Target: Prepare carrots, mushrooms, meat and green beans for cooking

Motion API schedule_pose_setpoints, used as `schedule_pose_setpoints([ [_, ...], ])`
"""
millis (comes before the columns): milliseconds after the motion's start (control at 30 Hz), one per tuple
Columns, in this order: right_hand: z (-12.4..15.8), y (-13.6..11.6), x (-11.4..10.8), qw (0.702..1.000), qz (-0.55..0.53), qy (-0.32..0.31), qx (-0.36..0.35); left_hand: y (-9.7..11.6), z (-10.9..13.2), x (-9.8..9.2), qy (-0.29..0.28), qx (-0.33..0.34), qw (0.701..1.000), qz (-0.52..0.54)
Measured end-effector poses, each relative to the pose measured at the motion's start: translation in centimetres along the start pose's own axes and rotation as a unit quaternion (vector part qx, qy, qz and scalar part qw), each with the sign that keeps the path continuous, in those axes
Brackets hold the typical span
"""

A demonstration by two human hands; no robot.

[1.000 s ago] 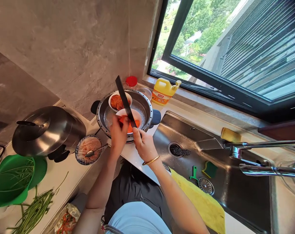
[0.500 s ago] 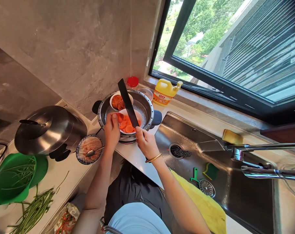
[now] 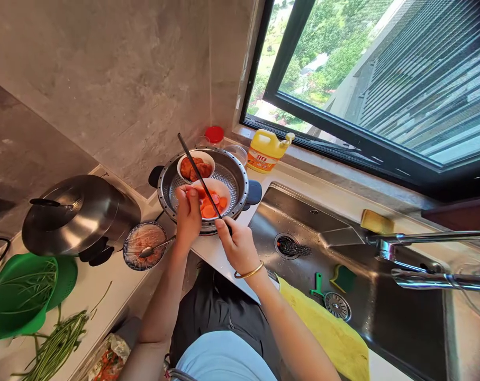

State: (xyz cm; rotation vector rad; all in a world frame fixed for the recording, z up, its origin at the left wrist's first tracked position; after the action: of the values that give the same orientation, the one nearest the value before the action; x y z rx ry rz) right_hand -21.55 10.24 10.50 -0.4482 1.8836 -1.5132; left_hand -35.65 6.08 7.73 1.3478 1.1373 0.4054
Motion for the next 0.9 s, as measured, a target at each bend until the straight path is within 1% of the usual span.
schedule_pose_setpoints([
  [100, 0.0, 0.1, -0.2, 1.0, 0.006, 0.0, 0.003, 0.6, 0.5, -0.1, -0.01, 0.006, 1.0, -0.023],
  [167, 0.1, 0.0, -0.3, 1.0, 0.011, 0.0, 0.001, 0.8, 0.5, -0.3, 0.002, 0.003, 0.998, -0.058],
  [300, 0.5, -0.2, -0.2, 1.0, 0.02, 0.001, -0.008, 0.9, -0.1, -0.8, 0.028, -0.011, 0.989, -0.147],
  [500, 1.0, -0.3, 0.5, 1.0, 0.018, 0.008, -0.001, 1.6, -1.2, -1.2, 0.05, -0.022, 0.978, -0.203],
  [633, 1.0, -0.3, 0.6, 1.0, 0.011, 0.018, 0.003, 2.2, -1.6, -1.2, 0.035, -0.016, 0.969, -0.244],
  [733, 1.0, -0.2, 0.6, 1.0, 0.002, 0.02, 0.007, 2.6, -1.7, -1.1, 0.013, -0.007, 0.961, -0.276],
  [900, 0.7, -0.1, 0.5, 1.0, -0.003, 0.025, 0.019, 2.7, -1.6, -0.8, -0.018, 0.017, 0.958, -0.285],
])
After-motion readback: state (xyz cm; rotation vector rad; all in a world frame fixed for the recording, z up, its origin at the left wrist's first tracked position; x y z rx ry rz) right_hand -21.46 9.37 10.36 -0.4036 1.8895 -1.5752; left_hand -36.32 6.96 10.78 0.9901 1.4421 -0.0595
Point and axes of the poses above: each hand's wrist, its own z-axis away from the middle knuckle, its own x-axis out of the palm, y = z × x, the point moved 5 cm from there along -z, towards the middle knuckle, and after that the axes turned 9 degrees about -z, right-handed, at the moved point
